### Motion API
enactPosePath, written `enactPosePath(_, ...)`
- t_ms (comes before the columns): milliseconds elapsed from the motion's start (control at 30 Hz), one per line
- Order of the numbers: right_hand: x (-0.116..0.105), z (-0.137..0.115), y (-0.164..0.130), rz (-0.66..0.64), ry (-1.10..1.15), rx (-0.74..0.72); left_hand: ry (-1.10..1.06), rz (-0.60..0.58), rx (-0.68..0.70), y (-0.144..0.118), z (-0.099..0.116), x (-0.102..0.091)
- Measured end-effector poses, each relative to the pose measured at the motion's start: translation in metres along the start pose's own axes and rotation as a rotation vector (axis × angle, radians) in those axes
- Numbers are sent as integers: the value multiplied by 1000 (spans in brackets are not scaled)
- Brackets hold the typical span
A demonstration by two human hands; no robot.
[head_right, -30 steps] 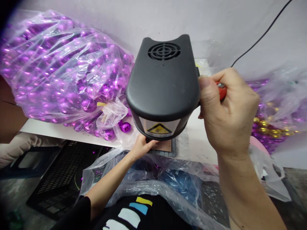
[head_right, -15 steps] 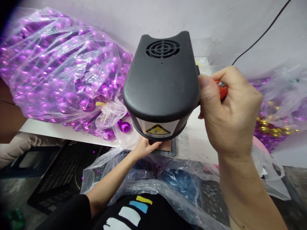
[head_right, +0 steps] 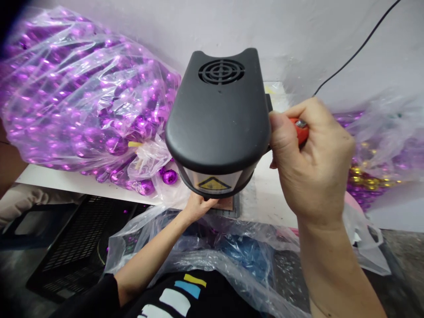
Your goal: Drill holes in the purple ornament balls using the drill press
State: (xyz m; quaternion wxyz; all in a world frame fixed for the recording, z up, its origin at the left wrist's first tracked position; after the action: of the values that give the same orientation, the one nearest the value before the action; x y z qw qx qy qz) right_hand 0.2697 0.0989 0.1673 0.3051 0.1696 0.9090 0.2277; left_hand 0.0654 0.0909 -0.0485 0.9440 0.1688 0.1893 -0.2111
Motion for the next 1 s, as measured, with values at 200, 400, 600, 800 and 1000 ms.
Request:
enactPosePath(200, -14, -7, -41, 37, -243, -49, 21, 24, 43, -1, 2, -1)
enactPosePath(400, -12, -4, -88, -39, -285, 3, 23, 35, 41, 1, 8, -4)
enactPosePath(600, -4, 7, -98, -111, -162, -188, -5, -9, -2, -1, 0, -2)
enactPosePath(800, -1, 10, -102, -137, -227, -206, -1, 7, 8, -2, -2, -1)
enactPosePath(1000, 3, 22, -112, -143, -265, -217, -8, 4, 6, -2, -2, -1)
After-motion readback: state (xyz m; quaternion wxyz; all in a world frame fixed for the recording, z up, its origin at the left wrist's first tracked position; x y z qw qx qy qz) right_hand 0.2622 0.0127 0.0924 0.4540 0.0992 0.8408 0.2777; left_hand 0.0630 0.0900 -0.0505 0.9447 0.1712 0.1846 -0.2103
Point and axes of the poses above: each hand's wrist, its own y-axis towards the middle knuckle, its own x-axis out of the palm, z = x × y, the point moved 1 cm from there along y, towards the middle knuckle, and after that the axes turned 10 degrees about -z, right-handed, at the moved point
